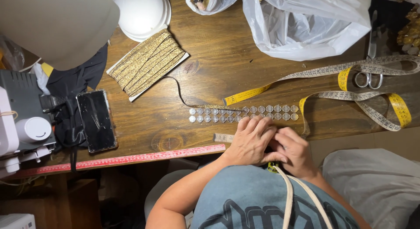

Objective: Measuring sequined trim with a tape measure and preparing sewing materials on a workbench.

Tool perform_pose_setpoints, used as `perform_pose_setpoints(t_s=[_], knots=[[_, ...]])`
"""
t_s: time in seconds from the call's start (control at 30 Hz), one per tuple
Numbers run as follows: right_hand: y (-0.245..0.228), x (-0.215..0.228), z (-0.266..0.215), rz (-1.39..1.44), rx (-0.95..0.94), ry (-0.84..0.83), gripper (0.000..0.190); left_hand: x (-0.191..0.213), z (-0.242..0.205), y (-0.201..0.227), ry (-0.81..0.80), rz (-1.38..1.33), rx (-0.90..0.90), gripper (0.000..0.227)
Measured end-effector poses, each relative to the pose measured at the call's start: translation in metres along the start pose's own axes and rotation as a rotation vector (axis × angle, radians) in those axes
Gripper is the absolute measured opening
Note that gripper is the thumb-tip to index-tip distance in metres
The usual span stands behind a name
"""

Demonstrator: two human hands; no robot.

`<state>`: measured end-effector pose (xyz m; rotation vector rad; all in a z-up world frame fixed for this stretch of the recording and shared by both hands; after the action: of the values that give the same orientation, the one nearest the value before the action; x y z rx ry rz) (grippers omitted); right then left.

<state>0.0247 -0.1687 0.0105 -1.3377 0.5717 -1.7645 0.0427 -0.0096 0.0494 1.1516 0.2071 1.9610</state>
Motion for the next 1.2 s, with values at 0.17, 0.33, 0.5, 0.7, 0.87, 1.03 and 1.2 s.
perform_pose_setpoints(t_s=[0.17, 0.33, 0.5, 0.7, 0.87, 1.03, 1.2], knots=[[-0.029, 0.013, 0.033, 0.129, -0.117, 0.104, 0.006, 0.013, -0.020, -0.014, 0.132, -0.049, -0.015, 0.047], [-0.020, 0.014, 0.046, 0.211, -0.095, 0.106, 0.004, 0.051, -0.041, -0.043, 0.167, -0.037, 0.174, 0.028], [-0.022, 0.011, 0.052, 0.154, -0.175, -0.019, 0.017, 0.084, -0.061, -0.077, 0.108, -0.084, 0.503, 0.017], [0.000, 0.018, 0.054, 0.081, -0.129, -0.192, 0.032, 0.116, -0.064, -0.099, 0.112, -0.231, 0.882, 0.007], [0.010, 0.029, 0.061, -0.022, -0.201, -0.159, 0.031, 0.111, -0.082, -0.117, 0.313, -0.551, 1.328, 0.016], [0.016, 0.040, 0.061, -0.066, -0.307, -0.218, 0.042, 0.123, -0.084, -0.118, 0.318, -0.192, 1.174, 0.013], [-0.005, 0.048, 0.064, 0.030, 0.016, -0.255, 0.044, 0.125, -0.092, -0.115, 0.434, -0.444, 1.163, 0.019]])
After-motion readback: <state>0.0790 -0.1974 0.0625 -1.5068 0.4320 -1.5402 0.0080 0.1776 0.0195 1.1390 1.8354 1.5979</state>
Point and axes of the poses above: each hand's wrist, its own z-axis towards the middle knuckle, its own x-axis out of the back of the hand, y = z × x, the point moved 5 cm from there along z, towards the middle knuckle, and after that the axes turned 13 degrees about y, right-handed, at the moved point
